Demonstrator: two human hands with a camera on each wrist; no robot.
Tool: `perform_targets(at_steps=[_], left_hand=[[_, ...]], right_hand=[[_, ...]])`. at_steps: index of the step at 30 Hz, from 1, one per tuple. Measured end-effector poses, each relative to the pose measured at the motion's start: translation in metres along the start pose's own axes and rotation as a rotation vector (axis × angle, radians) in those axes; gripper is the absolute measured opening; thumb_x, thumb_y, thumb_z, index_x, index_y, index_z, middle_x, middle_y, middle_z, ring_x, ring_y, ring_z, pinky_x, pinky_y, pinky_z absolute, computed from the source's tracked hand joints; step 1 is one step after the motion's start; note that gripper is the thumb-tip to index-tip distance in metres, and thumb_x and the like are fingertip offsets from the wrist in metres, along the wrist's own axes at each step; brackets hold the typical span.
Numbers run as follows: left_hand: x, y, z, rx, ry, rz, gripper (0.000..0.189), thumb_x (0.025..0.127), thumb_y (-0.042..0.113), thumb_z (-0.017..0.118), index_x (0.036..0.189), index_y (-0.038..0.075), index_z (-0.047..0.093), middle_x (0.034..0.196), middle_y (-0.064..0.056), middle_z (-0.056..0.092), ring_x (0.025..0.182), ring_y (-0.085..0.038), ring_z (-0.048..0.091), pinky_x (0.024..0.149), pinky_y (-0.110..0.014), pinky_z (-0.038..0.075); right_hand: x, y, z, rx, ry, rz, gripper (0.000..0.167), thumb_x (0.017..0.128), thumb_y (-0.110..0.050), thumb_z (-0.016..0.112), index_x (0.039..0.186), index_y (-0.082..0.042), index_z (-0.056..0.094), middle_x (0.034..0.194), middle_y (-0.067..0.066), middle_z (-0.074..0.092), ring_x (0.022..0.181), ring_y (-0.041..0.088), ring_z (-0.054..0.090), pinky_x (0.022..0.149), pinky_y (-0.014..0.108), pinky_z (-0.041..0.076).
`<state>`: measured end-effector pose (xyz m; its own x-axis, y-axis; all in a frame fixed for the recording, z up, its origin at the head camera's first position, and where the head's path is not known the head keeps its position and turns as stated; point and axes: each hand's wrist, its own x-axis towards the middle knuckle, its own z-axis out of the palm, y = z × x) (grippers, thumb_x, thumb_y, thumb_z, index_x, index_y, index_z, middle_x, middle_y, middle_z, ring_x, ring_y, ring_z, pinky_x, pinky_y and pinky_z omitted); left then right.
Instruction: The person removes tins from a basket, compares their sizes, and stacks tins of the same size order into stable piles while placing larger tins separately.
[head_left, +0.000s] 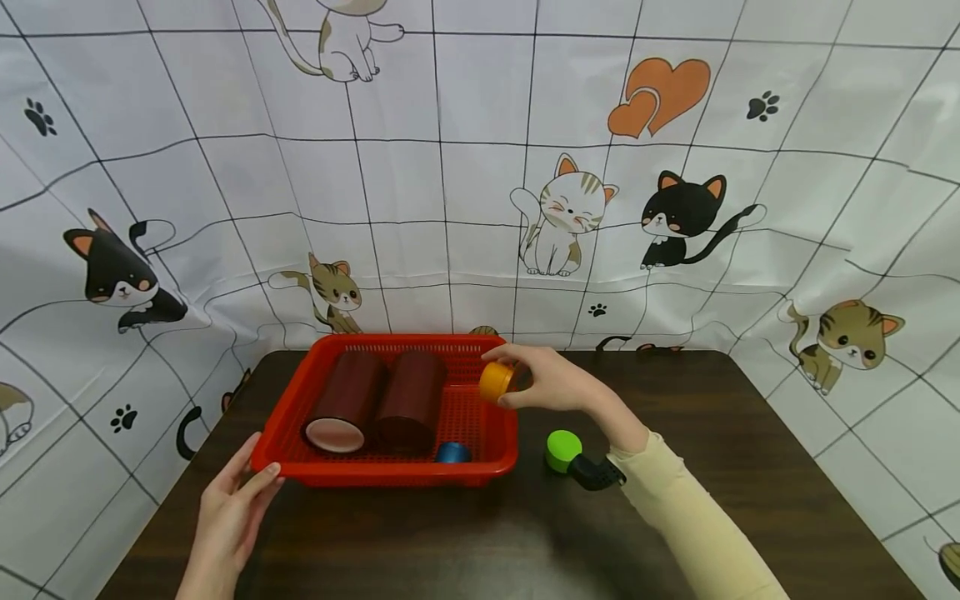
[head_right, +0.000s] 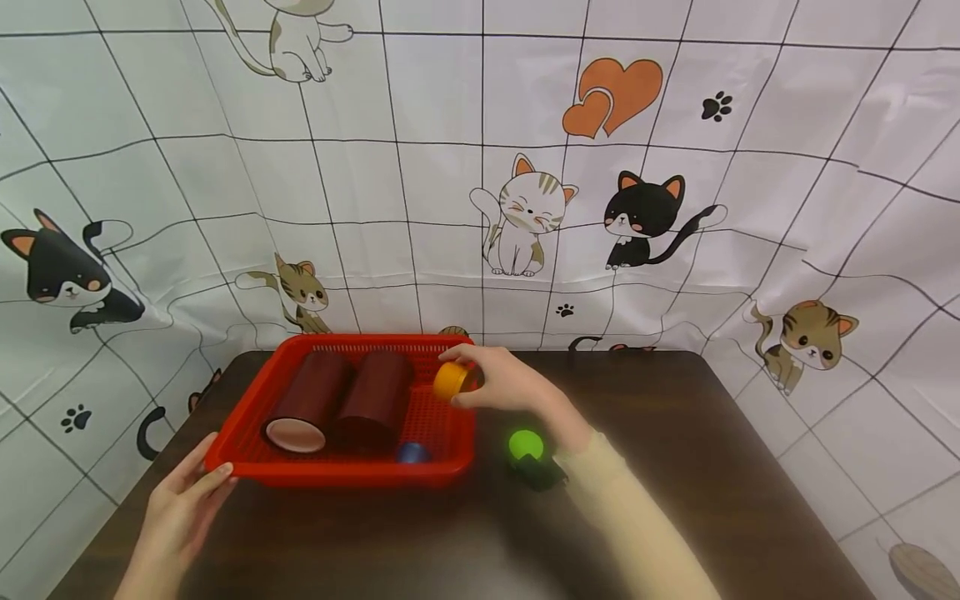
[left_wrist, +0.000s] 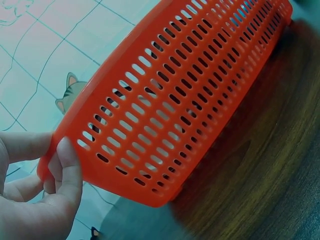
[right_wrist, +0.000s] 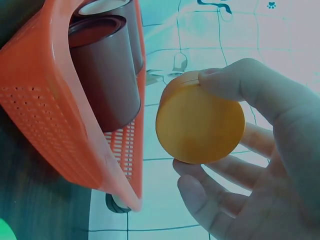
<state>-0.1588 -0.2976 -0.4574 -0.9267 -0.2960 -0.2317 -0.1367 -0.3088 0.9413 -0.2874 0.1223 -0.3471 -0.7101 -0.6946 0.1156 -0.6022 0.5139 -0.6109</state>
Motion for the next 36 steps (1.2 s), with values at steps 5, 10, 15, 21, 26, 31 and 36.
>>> perform_targets(at_steps=[5,10,15,21,26,31,36], left_hand=[[0.000,0.003,0.000,-0.007,0.016,-0.009,0.079,0.095,0.007,0.065,0.158,0.024,0.022,0.125,0.014,0.039,0.099,0.009,0.059,0.082,-0.010,0.055],[0.000,0.002,0.002,-0.006,0.028,-0.025,0.078,0.095,0.007,0.064,0.158,0.026,0.023,0.125,0.014,0.039,0.099,0.008,0.059,0.082,-0.011,0.056],[0.001,0.002,0.001,-0.015,0.030,-0.042,0.078,0.095,0.007,0.064,0.158,0.028,0.024,0.125,0.016,0.039,0.100,0.009,0.059,0.083,-0.011,0.055],[0.001,0.003,0.002,-0.016,0.044,-0.042,0.078,0.094,0.007,0.065,0.157,0.028,0.025,0.125,0.018,0.039,0.101,0.008,0.059,0.083,-0.011,0.055],[0.001,0.003,0.003,-0.001,0.049,-0.039,0.078,0.094,0.007,0.065,0.157,0.027,0.025,0.125,0.018,0.039,0.100,0.008,0.058,0.083,-0.011,0.055],[0.001,0.002,0.004,-0.008,0.052,-0.047,0.077,0.094,0.007,0.065,0.157,0.027,0.025,0.125,0.018,0.039,0.101,0.008,0.058,0.082,-0.011,0.055],[0.002,0.003,0.003,-0.015,0.054,-0.046,0.077,0.094,0.007,0.065,0.157,0.027,0.026,0.125,0.018,0.040,0.101,0.007,0.058,0.082,-0.011,0.056]], right_hand=[[-0.005,0.007,-0.006,0.017,0.043,0.004,0.055,0.085,-0.018,0.075,0.136,-0.021,0.055,0.118,0.001,0.063,0.104,0.028,0.060,0.084,0.031,0.058],[-0.015,0.012,-0.010,0.044,0.081,0.022,0.055,0.084,-0.017,0.078,0.135,-0.022,0.058,0.119,0.000,0.064,0.103,0.023,0.061,0.087,0.039,0.060],[-0.025,0.014,-0.014,0.041,0.094,0.035,0.058,0.084,-0.019,0.079,0.137,-0.019,0.057,0.125,-0.002,0.064,0.102,0.022,0.065,0.086,0.032,0.059],[-0.034,0.022,-0.016,0.068,0.094,0.041,0.060,0.084,-0.019,0.080,0.139,-0.018,0.056,0.129,0.005,0.063,0.099,0.018,0.068,0.087,0.026,0.059],[-0.043,0.028,-0.014,0.080,0.107,0.084,0.059,0.084,-0.020,0.079,0.138,-0.023,0.055,0.122,0.005,0.065,0.097,0.019,0.069,0.084,0.027,0.060],[-0.053,0.031,-0.013,0.073,0.138,0.111,0.057,0.085,-0.022,0.078,0.137,-0.023,0.055,0.119,0.006,0.065,0.098,0.022,0.067,0.083,0.030,0.060],[-0.059,0.032,-0.013,0.071,0.171,0.122,0.056,0.084,-0.021,0.079,0.136,-0.023,0.057,0.119,0.006,0.065,0.103,0.024,0.067,0.085,0.033,0.061]])
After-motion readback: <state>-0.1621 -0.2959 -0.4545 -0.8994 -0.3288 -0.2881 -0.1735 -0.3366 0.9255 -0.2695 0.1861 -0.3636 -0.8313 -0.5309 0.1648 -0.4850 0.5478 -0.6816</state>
